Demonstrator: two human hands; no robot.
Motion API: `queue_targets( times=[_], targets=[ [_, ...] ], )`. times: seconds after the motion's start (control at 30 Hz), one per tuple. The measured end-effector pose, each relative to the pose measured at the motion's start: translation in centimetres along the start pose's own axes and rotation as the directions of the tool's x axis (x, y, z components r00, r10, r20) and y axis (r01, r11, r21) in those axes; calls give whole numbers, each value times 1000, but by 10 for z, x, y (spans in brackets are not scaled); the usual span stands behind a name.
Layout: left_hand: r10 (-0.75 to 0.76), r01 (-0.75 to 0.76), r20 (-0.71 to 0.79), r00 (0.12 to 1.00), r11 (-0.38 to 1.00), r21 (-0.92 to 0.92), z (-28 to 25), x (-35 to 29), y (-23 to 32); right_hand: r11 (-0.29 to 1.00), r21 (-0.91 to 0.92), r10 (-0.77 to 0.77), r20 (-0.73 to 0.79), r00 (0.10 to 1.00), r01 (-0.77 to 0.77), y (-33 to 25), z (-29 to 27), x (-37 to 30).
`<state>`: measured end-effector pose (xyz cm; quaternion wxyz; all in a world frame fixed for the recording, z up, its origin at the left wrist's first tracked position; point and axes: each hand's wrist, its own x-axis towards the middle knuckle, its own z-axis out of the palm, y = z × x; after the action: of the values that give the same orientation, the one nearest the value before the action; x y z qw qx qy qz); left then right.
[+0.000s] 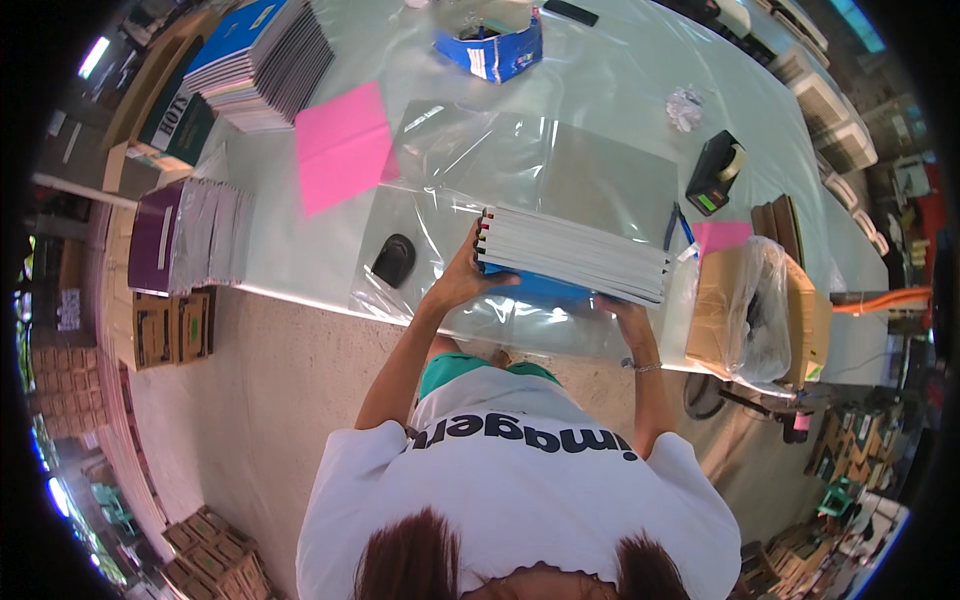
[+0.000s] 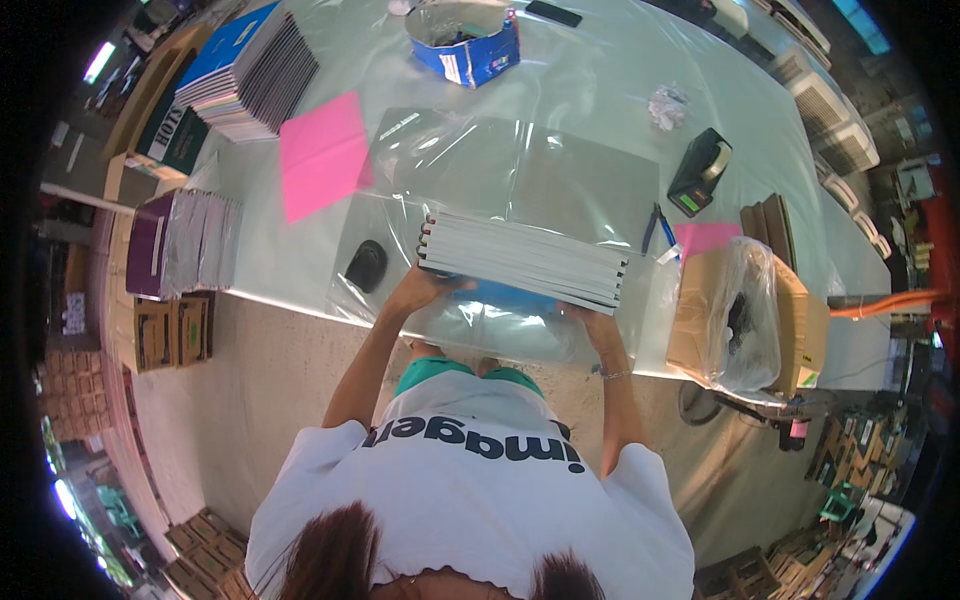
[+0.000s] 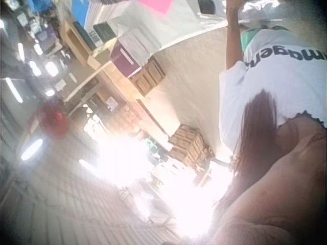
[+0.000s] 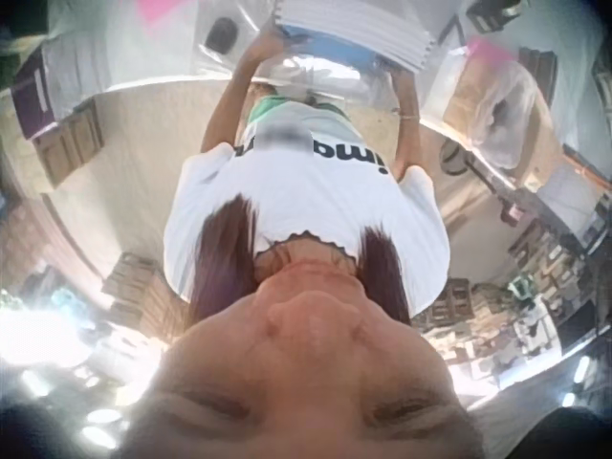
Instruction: The person places a notebook onto a plastic sheet, folds the edges of the sheet over the book, and secures it with adhesive tape from a dispenser.
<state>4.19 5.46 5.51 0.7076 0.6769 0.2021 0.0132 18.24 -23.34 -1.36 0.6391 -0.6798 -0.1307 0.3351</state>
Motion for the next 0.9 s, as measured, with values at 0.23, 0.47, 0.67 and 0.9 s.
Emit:
queue_targets(
  times=[0.23,0.47,0.67,0.9],
  targets=[
    [17,-17,1,1000,996,-84,7,9,-6,979,199,-11,-199,980,51,10,29,8],
    [72,-71,14,997,995,-70,2,16,-18,998,-30,-61,-90,994,59,-19,24,10],
    [54,-51,31,998,995,-91,9,16,-2,998,-69,-8,-92,996,2,-13,11,10],
    [158,-157,-3,987,978,-141,-14,10,-20,987,-108,-128,-71,989,120,-32,19,5]
  ],
)
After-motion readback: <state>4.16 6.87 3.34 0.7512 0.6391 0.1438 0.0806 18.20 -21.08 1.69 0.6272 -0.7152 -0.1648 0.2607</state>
